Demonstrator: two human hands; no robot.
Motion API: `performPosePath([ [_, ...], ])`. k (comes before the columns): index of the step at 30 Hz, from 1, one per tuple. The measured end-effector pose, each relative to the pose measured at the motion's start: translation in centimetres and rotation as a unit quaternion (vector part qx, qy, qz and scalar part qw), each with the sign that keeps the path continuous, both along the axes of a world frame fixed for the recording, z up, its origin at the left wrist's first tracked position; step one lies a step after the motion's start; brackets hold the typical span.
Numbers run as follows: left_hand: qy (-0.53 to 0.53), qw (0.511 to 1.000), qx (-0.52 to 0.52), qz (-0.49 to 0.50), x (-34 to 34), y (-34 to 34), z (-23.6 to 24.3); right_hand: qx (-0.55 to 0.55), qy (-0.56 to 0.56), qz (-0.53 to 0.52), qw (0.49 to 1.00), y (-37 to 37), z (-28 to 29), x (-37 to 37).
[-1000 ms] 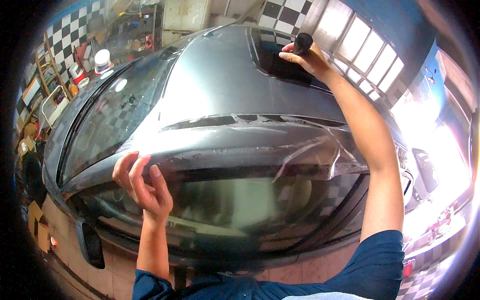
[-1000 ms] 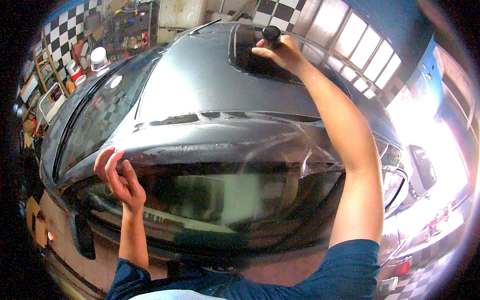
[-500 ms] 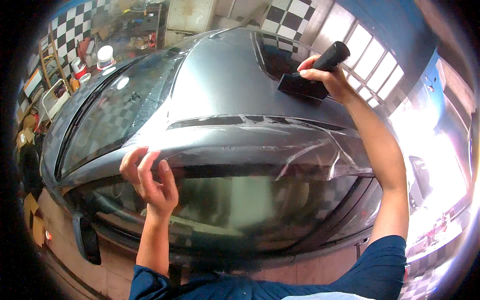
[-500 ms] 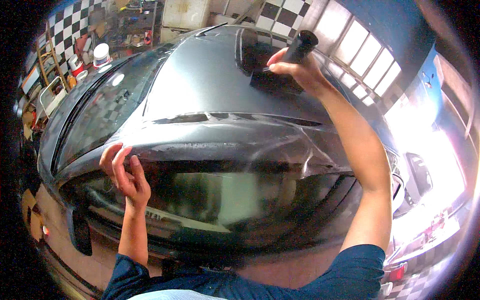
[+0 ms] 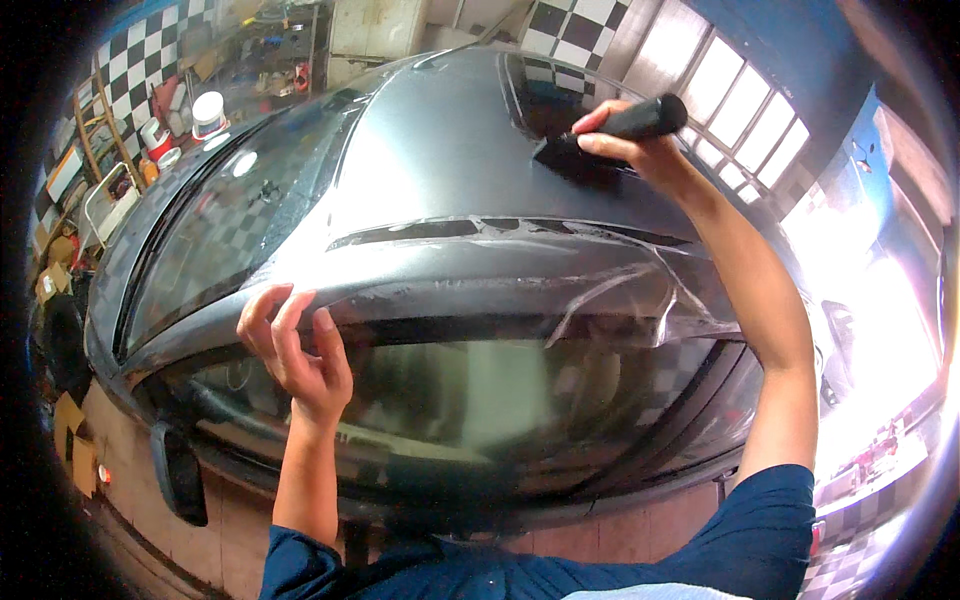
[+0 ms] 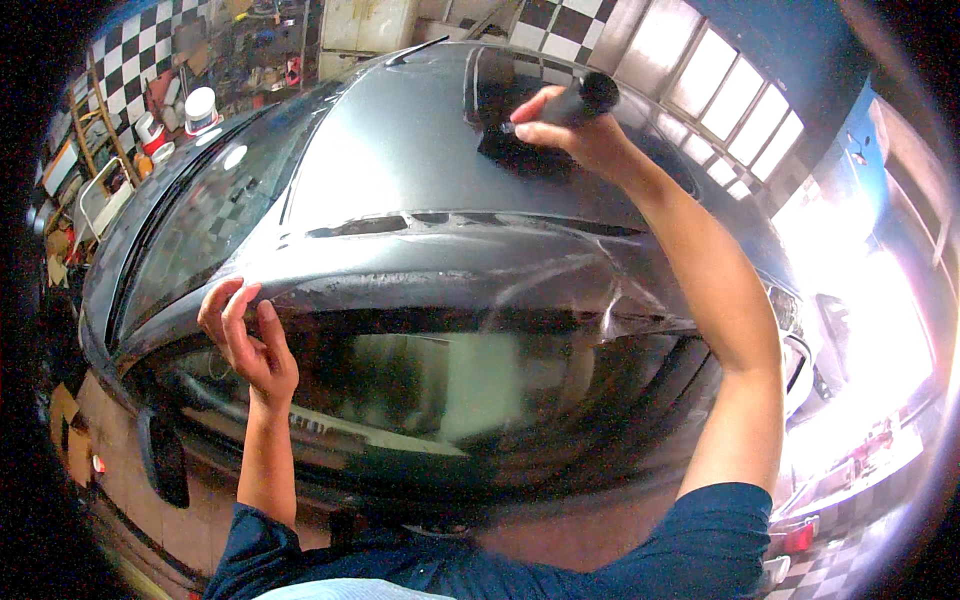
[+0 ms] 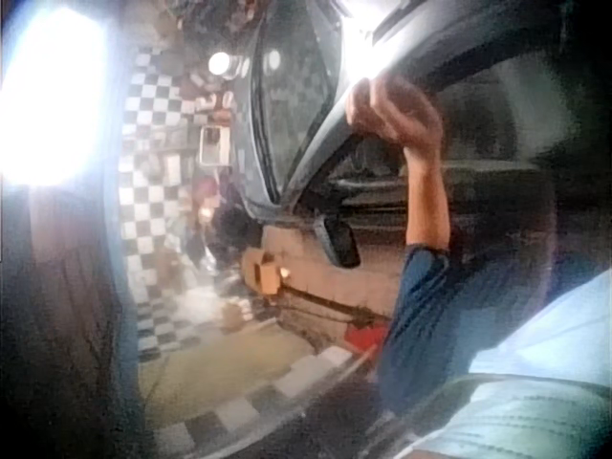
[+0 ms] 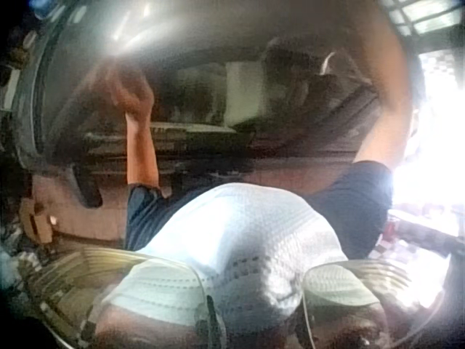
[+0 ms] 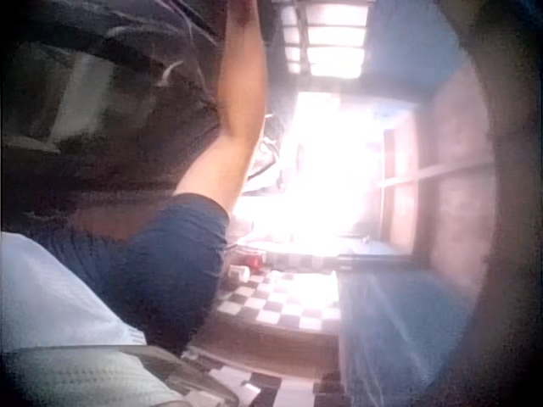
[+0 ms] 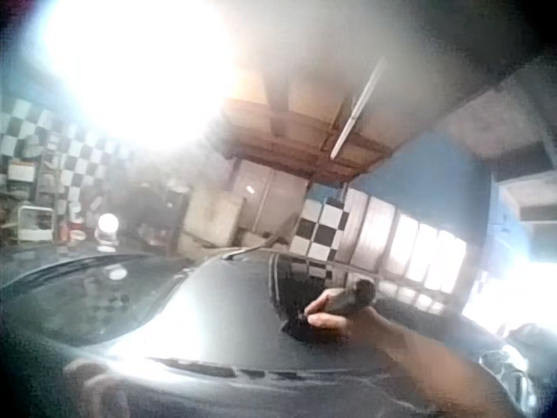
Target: The person applies a tint film to the rear side window of a car. They use a squeegee to smooth the film, spray liquid from a bottle to adjust the film, and press the edges by hand to adhere it to the window.
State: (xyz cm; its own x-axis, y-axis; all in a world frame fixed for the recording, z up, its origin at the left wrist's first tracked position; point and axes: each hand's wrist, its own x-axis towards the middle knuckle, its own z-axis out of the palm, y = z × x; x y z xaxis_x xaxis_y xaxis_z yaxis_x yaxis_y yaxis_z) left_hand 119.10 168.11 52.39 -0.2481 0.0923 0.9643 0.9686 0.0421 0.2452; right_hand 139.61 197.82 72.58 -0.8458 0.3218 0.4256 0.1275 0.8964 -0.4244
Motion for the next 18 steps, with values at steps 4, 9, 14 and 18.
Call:
performPosePath([
  [4,0.015,1.0,0.003,0.013,-0.1,0.1,-0.1,-0.054,-0.051,-0.05,0.996,-1.6,2.1,2.1],
  [9,0.019,1.0,0.01,0.001,0.2,0.9,-0.2,0.11,0.047,-0.041,0.992,5.4,1.2,-0.9],
  [14,0.028,0.999,0.007,0.015,0.0,0.6,0.1,0.145,0.022,-0.035,0.989,5.7,-0.7,-4.9],
  [18,0.019,1.0,-0.011,0.005,0.1,0.4,0.0,0.088,-0.009,0.003,0.996,3.4,-0.6,-3.2],
])
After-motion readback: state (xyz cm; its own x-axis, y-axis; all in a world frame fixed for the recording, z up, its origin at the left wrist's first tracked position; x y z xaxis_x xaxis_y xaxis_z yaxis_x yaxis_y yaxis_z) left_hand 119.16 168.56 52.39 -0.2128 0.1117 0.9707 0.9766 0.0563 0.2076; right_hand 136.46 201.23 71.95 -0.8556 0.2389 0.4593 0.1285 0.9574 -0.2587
